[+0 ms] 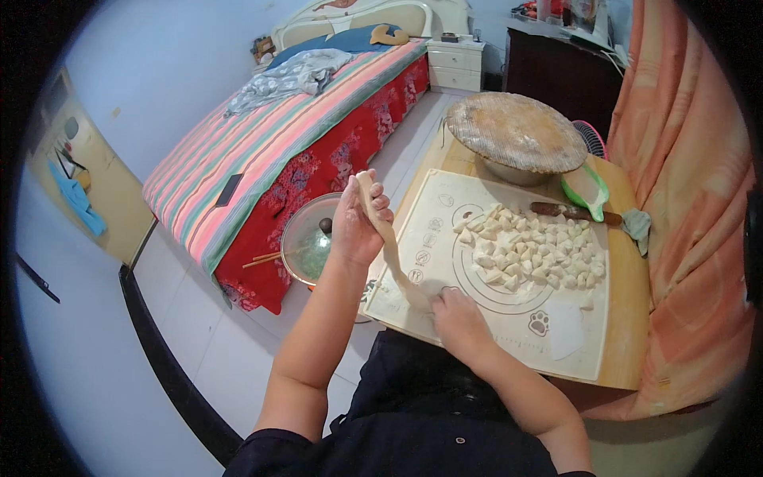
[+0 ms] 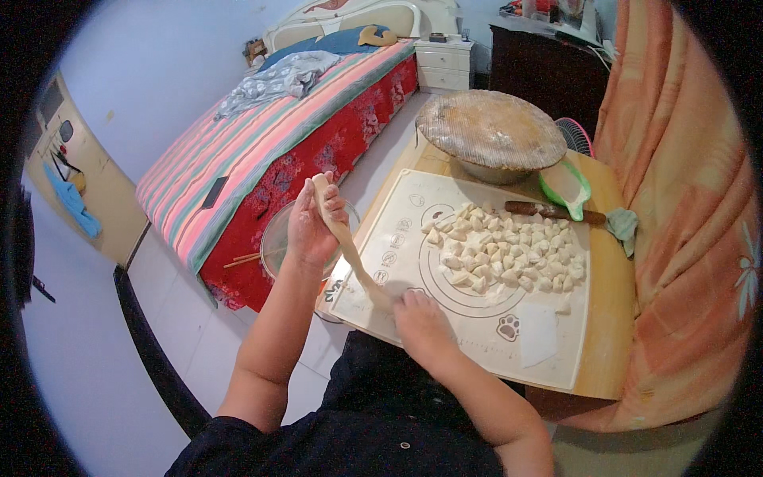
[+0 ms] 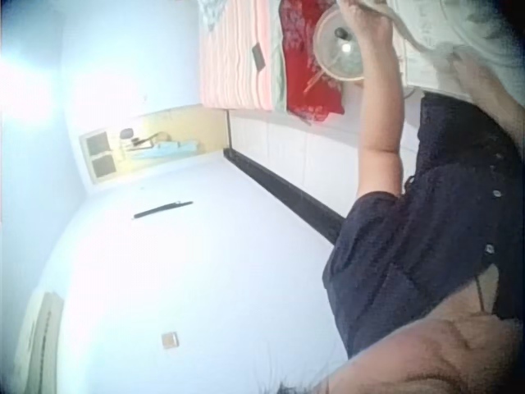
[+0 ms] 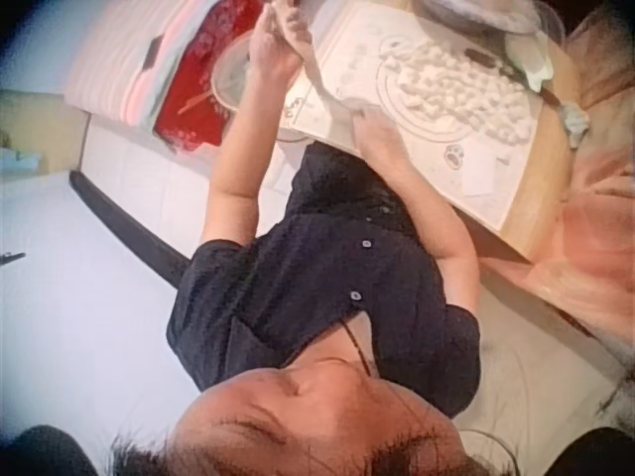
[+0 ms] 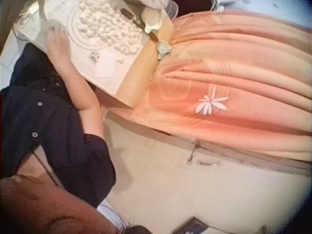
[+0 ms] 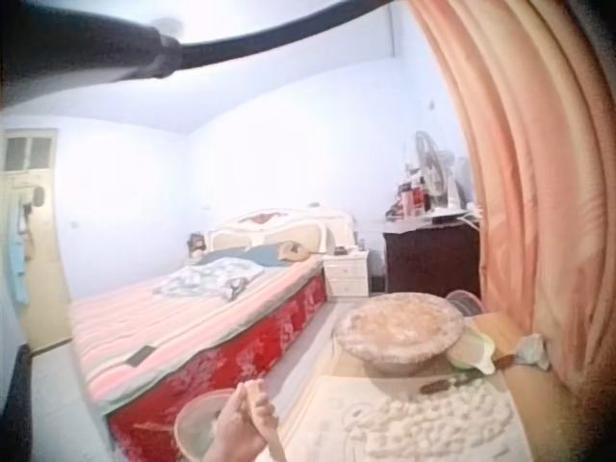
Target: The person rolls a long piece of dough into a thin rope, cuts it into small pieces, and then flattens each piece into a round wrapper using a rolling pin. The wrappers are placed on a silicone mat on the table.
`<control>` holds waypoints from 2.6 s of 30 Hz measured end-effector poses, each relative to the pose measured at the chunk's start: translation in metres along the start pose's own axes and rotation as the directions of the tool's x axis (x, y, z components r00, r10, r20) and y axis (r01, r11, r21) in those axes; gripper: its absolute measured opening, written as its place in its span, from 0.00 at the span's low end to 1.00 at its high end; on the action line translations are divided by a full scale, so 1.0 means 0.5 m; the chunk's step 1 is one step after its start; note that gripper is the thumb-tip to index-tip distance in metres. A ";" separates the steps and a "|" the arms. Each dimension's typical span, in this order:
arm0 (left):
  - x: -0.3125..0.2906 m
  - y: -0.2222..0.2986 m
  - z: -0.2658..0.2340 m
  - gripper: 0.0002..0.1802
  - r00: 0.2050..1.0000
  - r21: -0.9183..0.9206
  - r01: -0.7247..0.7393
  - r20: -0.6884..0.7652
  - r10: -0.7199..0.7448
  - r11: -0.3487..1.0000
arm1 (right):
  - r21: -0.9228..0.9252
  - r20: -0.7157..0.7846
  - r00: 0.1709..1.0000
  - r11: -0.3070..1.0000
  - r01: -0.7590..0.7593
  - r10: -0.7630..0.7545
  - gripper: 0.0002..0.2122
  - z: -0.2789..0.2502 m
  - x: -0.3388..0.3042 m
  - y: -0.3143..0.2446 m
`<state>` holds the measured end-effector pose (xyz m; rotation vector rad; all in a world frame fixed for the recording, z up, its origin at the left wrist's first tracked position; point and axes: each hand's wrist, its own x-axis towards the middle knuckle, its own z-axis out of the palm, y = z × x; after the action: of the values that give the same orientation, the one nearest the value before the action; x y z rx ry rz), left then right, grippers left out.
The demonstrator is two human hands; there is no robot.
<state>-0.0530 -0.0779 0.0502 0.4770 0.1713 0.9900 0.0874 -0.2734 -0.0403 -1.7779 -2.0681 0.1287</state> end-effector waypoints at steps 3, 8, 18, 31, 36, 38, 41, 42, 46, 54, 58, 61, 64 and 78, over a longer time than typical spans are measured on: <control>-0.023 -0.012 -0.024 0.19 0.999 -0.062 0.040 0.009 -0.040 0.997 | -0.066 0.074 0.997 0.998 -0.006 0.011 0.07 -0.047 -0.050 0.030; -0.079 -0.094 -0.048 0.20 0.985 0.092 0.134 -0.124 -0.122 0.987 | -0.263 -0.028 0.968 0.932 -0.249 0.250 0.08 -0.160 -0.176 0.107; -0.107 -0.240 -0.102 0.28 0.896 0.890 -0.408 0.433 0.100 -0.205 | -0.219 -0.188 0.884 0.859 -0.463 0.428 0.24 -0.156 -0.174 0.112; -0.166 -0.317 -0.039 0.42 0.879 0.639 -0.476 0.324 -0.350 -0.605 | -0.326 -0.146 0.937 0.879 -0.347 0.316 0.30 -0.066 -0.117 0.099; -0.250 -0.272 -0.057 0.44 0.856 0.598 -0.515 0.312 -0.413 -0.615 | -0.250 0.111 0.928 0.914 -0.320 0.355 0.32 -0.081 -0.194 0.044; -0.313 -0.239 -0.066 0.46 0.812 0.608 -0.568 0.308 -0.496 -0.555 | -0.199 0.194 0.920 0.932 -0.302 0.339 0.33 -0.089 -0.241 0.008; -0.269 -0.237 -0.076 0.44 0.844 0.697 -0.507 0.281 -0.457 -0.507 | -0.198 0.205 0.893 0.910 -0.364 0.401 0.33 -0.075 -0.200 0.041; -0.231 -0.245 -0.084 0.42 0.881 0.691 -0.461 0.280 -0.382 -0.557 | -0.197 0.140 0.916 0.917 -0.346 0.375 0.33 -0.079 -0.154 0.055; -0.175 -0.253 -0.097 0.39 0.924 0.678 -0.383 0.278 -0.263 -0.628 | -0.207 0.031 0.924 0.907 -0.366 0.380 0.30 -0.078 -0.100 0.065; -0.183 -0.170 -0.122 0.34 0.850 0.604 -0.525 0.407 -0.334 -0.600 | -0.104 -0.086 0.965 0.961 -0.257 0.249 0.20 -0.065 -0.161 0.067; -0.180 -0.155 -0.119 0.31 0.814 0.604 -0.580 0.394 -0.428 -0.547 | -0.046 -0.142 0.925 0.931 -0.363 0.353 0.22 -0.119 -0.221 0.074; -0.191 -0.177 -0.090 0.29 0.807 0.638 -0.585 0.402 -0.432 -0.500 | -0.109 -0.251 0.846 0.855 -0.508 0.470 0.20 -0.150 -0.292 0.111; -0.176 -0.229 -0.078 0.26 0.758 0.677 -0.641 0.483 -0.439 -0.362 | -0.133 -0.241 0.832 0.832 -0.538 0.499 0.17 -0.133 -0.335 0.140; -0.208 -0.443 0.000 0.34 0.769 0.730 -0.622 0.503 -0.395 -0.282 | -0.181 -0.291 0.824 0.817 -0.547 0.487 0.26 -0.109 -0.231 0.152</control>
<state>0.0590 -0.2658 -0.0597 2.6162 0.3194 0.5413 0.1894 -0.3813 -0.0437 -2.3610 -1.4365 -0.1985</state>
